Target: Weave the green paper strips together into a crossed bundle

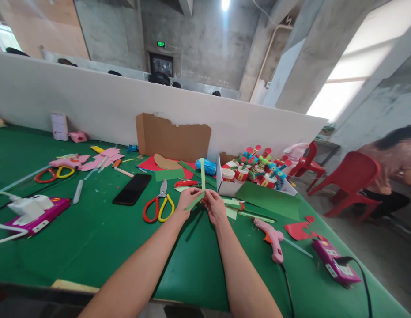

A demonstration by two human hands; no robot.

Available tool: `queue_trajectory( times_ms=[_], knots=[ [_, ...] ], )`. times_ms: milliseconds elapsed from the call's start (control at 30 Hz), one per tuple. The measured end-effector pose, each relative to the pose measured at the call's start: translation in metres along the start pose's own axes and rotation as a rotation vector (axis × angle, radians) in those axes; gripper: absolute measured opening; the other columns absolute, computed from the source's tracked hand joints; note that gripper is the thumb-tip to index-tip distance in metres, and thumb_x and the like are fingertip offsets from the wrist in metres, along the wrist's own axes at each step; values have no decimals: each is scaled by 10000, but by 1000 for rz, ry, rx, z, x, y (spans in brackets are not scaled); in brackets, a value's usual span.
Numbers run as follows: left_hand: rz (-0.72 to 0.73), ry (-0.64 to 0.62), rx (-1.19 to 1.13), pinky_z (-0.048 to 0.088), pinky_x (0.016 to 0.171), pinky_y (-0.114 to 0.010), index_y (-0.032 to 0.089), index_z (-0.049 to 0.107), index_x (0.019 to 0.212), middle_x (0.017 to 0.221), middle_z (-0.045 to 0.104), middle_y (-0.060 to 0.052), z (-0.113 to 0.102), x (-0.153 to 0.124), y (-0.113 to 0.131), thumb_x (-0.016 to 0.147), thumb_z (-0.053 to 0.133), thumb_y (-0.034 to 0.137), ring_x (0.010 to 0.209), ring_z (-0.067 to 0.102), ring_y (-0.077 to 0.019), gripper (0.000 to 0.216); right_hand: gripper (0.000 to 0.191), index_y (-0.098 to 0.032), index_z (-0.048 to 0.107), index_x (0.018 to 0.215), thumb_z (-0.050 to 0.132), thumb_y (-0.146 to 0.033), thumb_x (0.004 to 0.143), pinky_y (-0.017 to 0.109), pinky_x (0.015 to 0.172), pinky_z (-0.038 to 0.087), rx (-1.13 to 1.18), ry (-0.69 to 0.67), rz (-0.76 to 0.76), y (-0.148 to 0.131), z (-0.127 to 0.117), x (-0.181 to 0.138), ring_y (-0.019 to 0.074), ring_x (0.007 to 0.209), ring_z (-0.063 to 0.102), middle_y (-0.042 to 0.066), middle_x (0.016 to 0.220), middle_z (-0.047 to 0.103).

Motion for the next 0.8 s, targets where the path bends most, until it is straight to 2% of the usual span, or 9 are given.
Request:
queue_trajectory(
  times_ms=[267,433,667,800],
  knots=[
    [-11,-18,-26,434,527,-246,150,676,621,591,642,-20,2,0,-3,470,812,431,537,555,-126,348,326,-185,685,693,835,-416,519,222,519,466,-67,30,-46,1,-3,2,88,491,521,-44,512,584],
    [4,-31,-14,420,511,-236,147,687,617,567,631,-10,3,-3,2,465,811,421,520,538,-117,337,313,-180,699,706,807,-420,538,242,555,474,-100,46,-89,0,-4,3,98,517,517,-44,519,576],
    [0,-76,3,464,578,-236,157,700,782,714,686,-29,12,-15,8,528,789,356,652,611,-149,335,309,-186,685,726,780,-430,563,264,569,482,-61,150,-141,0,-15,9,112,522,534,-43,525,585],
    [33,-73,82,488,631,-245,183,664,793,722,672,0,14,-17,10,584,752,364,690,622,-152,289,292,-189,678,716,779,-416,562,265,592,490,-31,165,-166,2,-15,9,113,557,553,-29,599,631]
  ],
)
Point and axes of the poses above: each hand's wrist, its own x-axis towards the middle knuckle, its own z-axis out of the palm, y = z × x, the point moved 6 cm from there along x, towards the middle knuckle
